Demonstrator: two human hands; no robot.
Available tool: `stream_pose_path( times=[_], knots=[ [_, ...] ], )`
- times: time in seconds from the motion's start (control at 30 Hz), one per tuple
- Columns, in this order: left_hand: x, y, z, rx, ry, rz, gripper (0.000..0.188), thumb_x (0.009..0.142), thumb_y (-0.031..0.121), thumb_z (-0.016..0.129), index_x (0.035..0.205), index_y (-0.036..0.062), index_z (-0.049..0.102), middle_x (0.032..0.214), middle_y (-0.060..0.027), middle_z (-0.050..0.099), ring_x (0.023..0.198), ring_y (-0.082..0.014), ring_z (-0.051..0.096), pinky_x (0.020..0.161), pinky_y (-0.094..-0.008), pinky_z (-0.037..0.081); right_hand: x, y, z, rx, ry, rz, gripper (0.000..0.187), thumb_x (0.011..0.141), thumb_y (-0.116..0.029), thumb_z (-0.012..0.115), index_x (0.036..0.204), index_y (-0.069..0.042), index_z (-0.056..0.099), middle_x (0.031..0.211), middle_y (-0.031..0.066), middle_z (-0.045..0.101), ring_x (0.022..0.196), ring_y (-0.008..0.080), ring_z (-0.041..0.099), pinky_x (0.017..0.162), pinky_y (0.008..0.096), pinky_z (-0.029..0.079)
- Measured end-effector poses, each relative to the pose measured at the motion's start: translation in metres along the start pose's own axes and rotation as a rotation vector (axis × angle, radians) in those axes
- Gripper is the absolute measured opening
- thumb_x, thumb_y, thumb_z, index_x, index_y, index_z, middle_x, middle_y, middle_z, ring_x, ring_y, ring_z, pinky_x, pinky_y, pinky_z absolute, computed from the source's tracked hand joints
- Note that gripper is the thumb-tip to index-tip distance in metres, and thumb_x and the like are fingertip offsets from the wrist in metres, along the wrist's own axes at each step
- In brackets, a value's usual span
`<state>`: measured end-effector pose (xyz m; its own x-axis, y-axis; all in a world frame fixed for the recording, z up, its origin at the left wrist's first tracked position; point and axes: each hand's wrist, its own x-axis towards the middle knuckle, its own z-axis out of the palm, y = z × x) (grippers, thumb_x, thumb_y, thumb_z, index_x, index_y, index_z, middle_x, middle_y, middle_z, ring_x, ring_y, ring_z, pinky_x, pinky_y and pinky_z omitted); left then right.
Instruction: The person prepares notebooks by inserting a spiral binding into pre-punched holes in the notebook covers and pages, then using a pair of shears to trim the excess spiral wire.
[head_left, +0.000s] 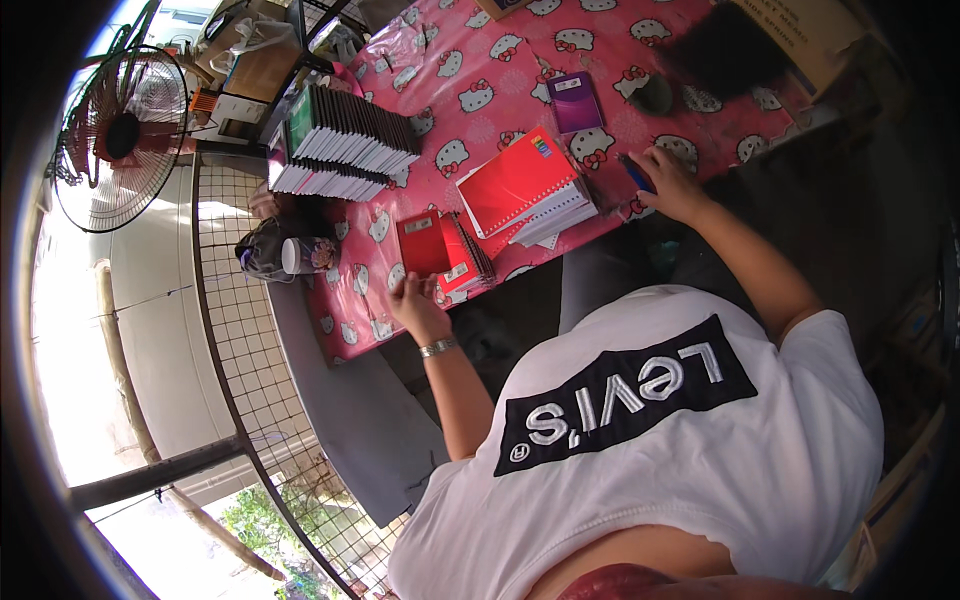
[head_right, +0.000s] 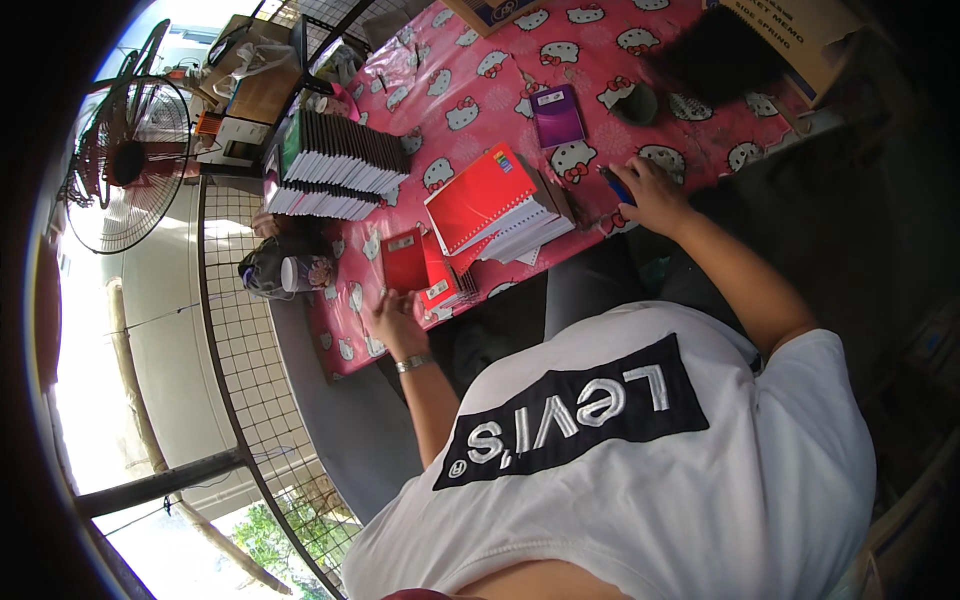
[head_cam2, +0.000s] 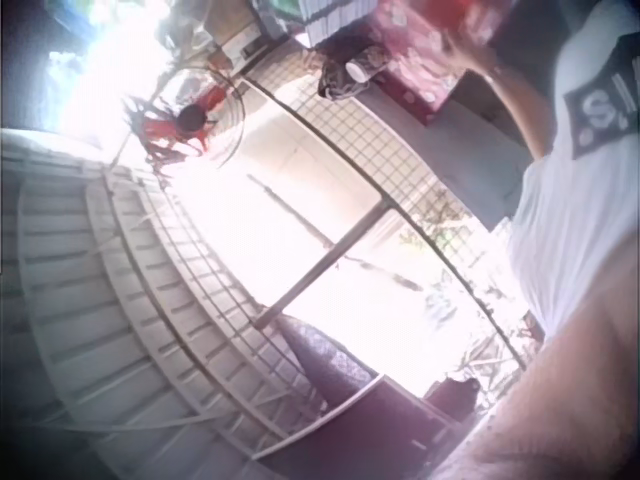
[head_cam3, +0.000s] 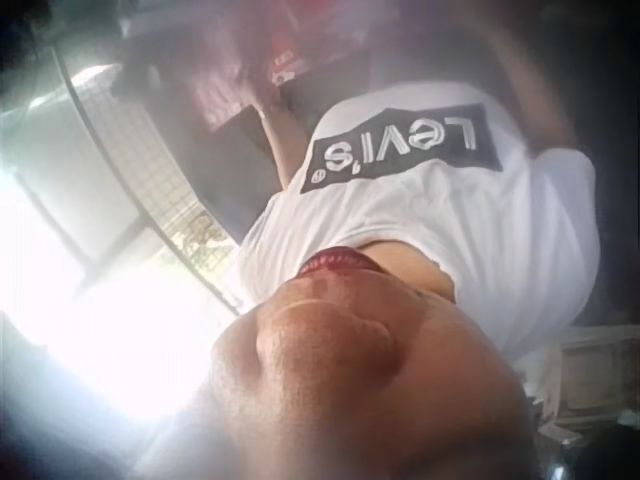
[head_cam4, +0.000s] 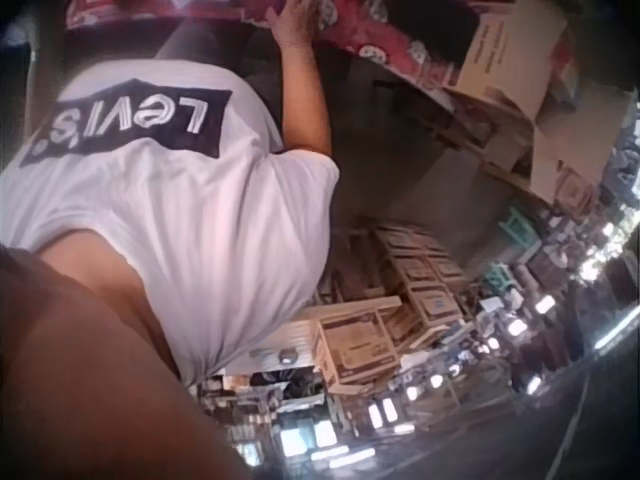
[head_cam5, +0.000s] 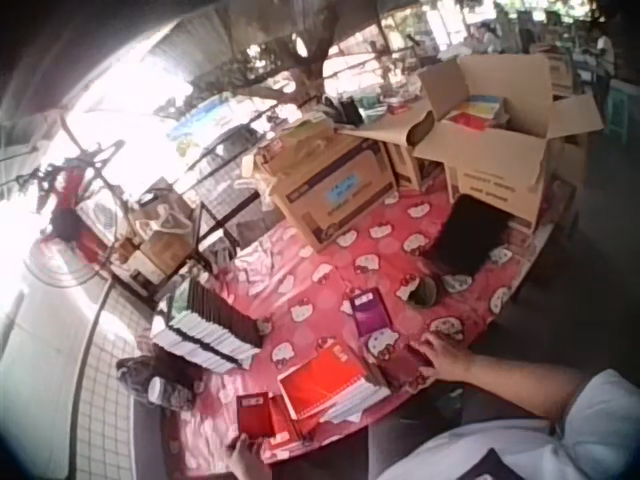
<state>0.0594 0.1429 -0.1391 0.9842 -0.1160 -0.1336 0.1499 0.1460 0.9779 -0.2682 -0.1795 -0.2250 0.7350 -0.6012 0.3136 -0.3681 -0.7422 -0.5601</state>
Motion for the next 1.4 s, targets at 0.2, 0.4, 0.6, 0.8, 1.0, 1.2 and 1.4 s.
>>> stream_pose_path(
  times=[0.2,0.4,0.6,0.8,1.0,1.2,1.4],
  knots=[
    [-0.031,-0.029,-0.012,0.314,0.057,0.087,0.02,0.089,-0.001,0.065,0.099,0.002,0.049,0.088,-0.0095,0.063,0.061,-0.0168,0.065,0.042,-0.0237,0.05,0.067,0.054,-0.039,-0.153,0.274,0.107,0.04,0.084,-0.026,0.07,0.118,-0.006,0.063,0.117,0.0156,0.057,0.111,0.0336,0.057,0.09,0.0427,0.05],
    [-0.02,-0.065,-0.034,0.667,0.143,0.395,0.019,0.084,0.004,0.073,0.095,0.0004,0.058,0.084,-0.0083,0.066,0.066,-0.0132,0.062,0.054,-0.0255,0.047,0.097,0.157,-0.058,-0.749,0.245,0.422,0.035,0.086,-0.031,0.067,0.112,-0.007,0.063,0.111,0.014,0.061,0.102,0.0341,0.061,0.088,0.0438,0.052],
    [-0.027,-0.044,-0.016,0.95,0.164,0.6,0.024,0.081,0.01,0.075,0.1,-0.0005,0.065,0.094,-0.0116,0.069,0.079,-0.0226,0.062,0.071,-0.0353,0.05,0.107,0.158,-0.072,-0.619,0.073,0.392,0.03,0.088,-0.025,0.065,0.11,-0.005,0.061,0.112,0.0182,0.062,0.101,0.0383,0.063,0.084,0.0472,0.054],
    [-0.099,0.065,0.139,0.907,-0.544,1.32,0.027,0.079,0.011,0.074,0.105,0.005,0.068,0.1,-0.0135,0.068,0.094,-0.0303,0.064,0.085,-0.04,0.05,0.123,0.154,-0.093,-0.254,0.453,0.394,0.037,0.09,-0.016,0.059,0.124,-0.005,0.051,0.111,0.0198,0.063,0.092,0.0366,0.068,0.08,0.0454,0.057],
    [-0.097,0.095,0.179,1.148,-1.189,1.082,0.029,0.076,0.009,0.076,0.104,0.007,0.07,0.101,-0.0079,0.07,0.086,-0.0259,0.067,0.076,-0.0353,0.054,0.107,0.025,-0.106,1.101,0.411,0.598,0.049,0.092,-0.004,0.045,0.141,-0.003,0.038,0.097,0.0084,0.058,0.089,0.0211,0.069,0.078,0.0357,0.056],
    [-0.08,0.102,0.191,1.041,-1.35,1.101,0.024,0.077,0.011,0.071,0.102,0.0109,0.07,0.092,-0.0067,0.071,0.072,-0.027,0.068,0.066,-0.0359,0.055,0.051,-0.059,-0.089,1.236,-0.027,0.333,0.054,0.081,-0.001,0.049,0.134,-0.002,0.051,0.097,0.0048,0.057,0.08,0.0097,0.054,0.069,0.0234,0.046],
    [-0.071,0.095,0.187,0.908,-1.244,0.924,0.024,0.079,0.009,0.069,0.103,0.0077,0.068,0.091,-0.0105,0.069,0.072,-0.0293,0.068,0.063,-0.0368,0.055,0.03,-0.153,-0.067,0.637,0.059,-0.009,0.042,0.082,-0.017,0.066,0.118,0.005,0.064,0.108,0.0178,0.063,0.088,0.024,0.065,0.079,0.0324,0.052]
  ],
)
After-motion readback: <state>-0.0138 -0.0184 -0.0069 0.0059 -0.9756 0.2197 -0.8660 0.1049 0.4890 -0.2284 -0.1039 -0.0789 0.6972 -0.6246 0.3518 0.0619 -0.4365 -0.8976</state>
